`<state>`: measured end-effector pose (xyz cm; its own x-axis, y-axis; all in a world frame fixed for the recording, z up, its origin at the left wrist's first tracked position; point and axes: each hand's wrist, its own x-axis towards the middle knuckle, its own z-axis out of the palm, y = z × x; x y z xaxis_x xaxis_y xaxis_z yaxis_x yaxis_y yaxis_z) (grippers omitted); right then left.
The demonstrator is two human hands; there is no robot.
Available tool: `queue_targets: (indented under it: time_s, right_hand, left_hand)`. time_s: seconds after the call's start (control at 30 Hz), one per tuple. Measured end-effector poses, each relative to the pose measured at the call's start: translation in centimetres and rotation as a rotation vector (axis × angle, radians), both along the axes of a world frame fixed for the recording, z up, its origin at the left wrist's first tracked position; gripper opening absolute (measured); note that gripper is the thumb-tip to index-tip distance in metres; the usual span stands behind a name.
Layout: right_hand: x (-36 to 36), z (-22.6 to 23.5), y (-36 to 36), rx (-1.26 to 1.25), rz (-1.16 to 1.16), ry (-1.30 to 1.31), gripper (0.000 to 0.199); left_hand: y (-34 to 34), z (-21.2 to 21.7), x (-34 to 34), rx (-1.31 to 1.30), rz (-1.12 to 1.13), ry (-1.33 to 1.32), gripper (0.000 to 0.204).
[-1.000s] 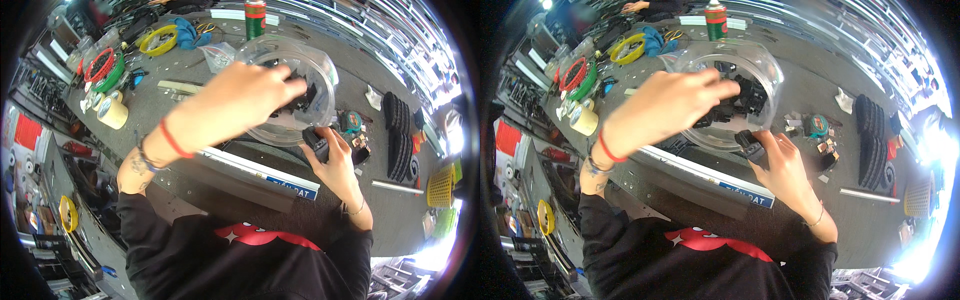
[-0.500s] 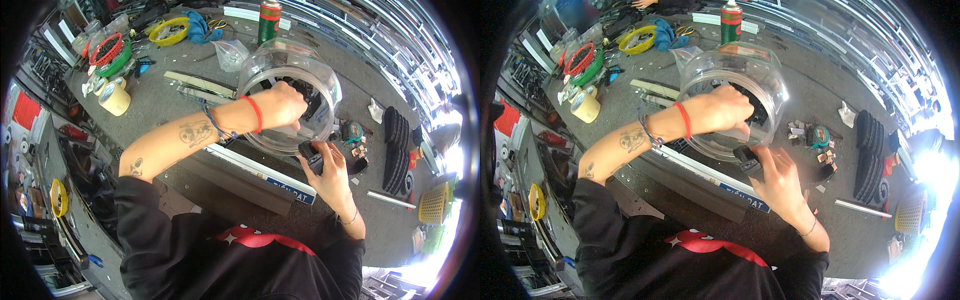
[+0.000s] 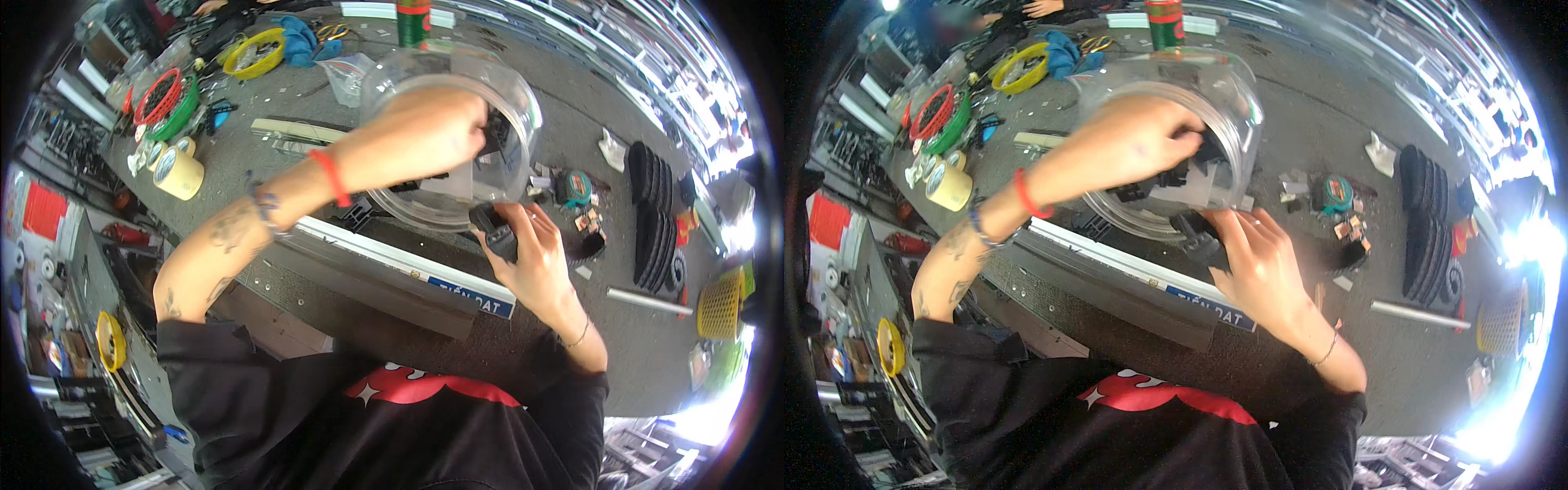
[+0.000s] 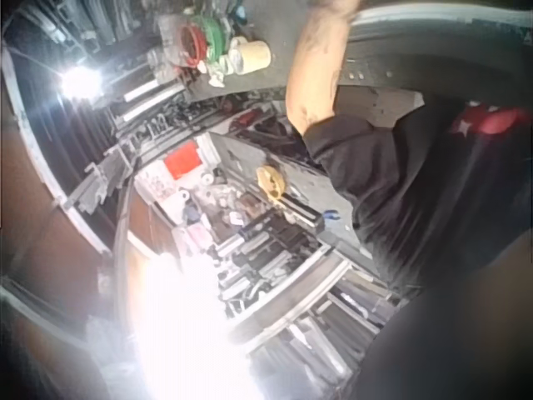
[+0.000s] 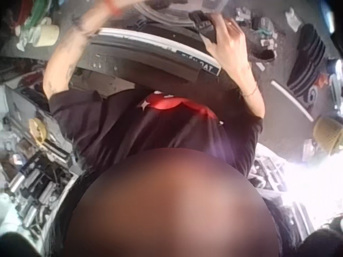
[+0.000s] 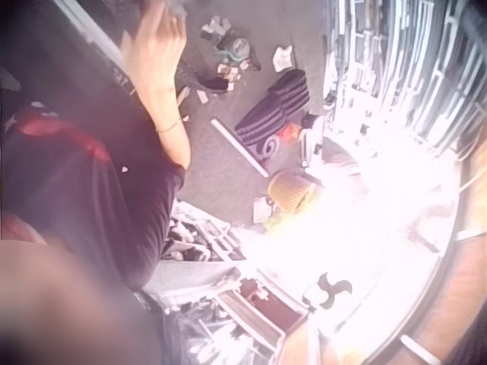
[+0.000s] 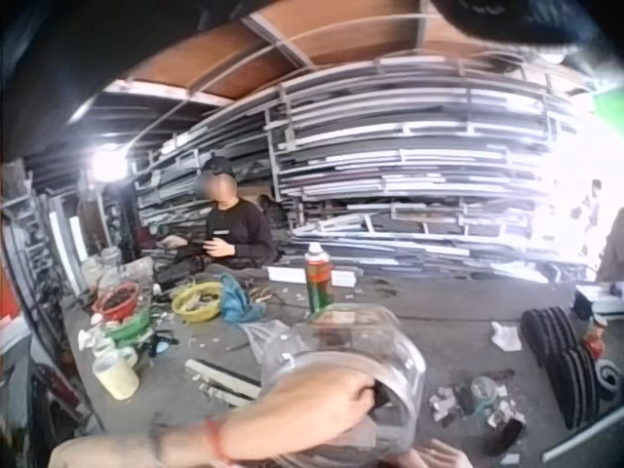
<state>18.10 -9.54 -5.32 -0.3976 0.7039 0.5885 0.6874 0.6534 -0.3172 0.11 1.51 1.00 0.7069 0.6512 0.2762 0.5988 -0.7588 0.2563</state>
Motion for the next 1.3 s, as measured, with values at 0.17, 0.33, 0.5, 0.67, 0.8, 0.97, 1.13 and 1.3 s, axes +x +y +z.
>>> queue_targets:
  time_s: [0.17,0.33,0.5,0.67,0.8,0.97,1.13,1.3]
  right_hand:
    - [0.4,0.0,-0.1,-0.055,0.059,-0.009,0.058]
    - [0.5,0.0,0.0,-0.032,0.067,0.005,0.060]
    - [0.2,0.1,0.0,-0.051,0.027,0.027,0.040]
    - [0.4,0.1,0.0,-0.069,0.000,0.036,0.031]
    - [0.7,0.1,0.2,-0.064,0.037,0.042,0.048]
    - [0.6,-0.1,0.2,-0.089,0.092,0.021,0.058]
    - [0.4,-0.1,0.2,-0.063,0.049,0.044,0.032]
    - [0.5,0.2,0.2,-0.081,0.045,0.017,0.036]
  left_hand:
    - [-0.6,1.0,-0.9,-0.580,0.022,-0.056,0.023]
    - [-0.7,1.0,-1.0,-0.643,0.002,-0.087,0.023]
    - [-1.1,0.7,-1.2,-0.611,-0.017,-0.206,0.022]
    - [-3.2,0.1,-1.4,-0.068,-0.035,-0.225,0.019]
    - [-7.3,-1.4,-2.8,0.458,-0.095,-0.240,0.039]
    - [-7.4,-2.8,-4.6,0.719,-0.163,-0.146,0.025]
    - [-7.2,-3.3,-5.2,0.665,-0.115,-0.093,0.025]
    - [-7.3,-3.4,-5.4,0.519,-0.046,0.102,0.031]
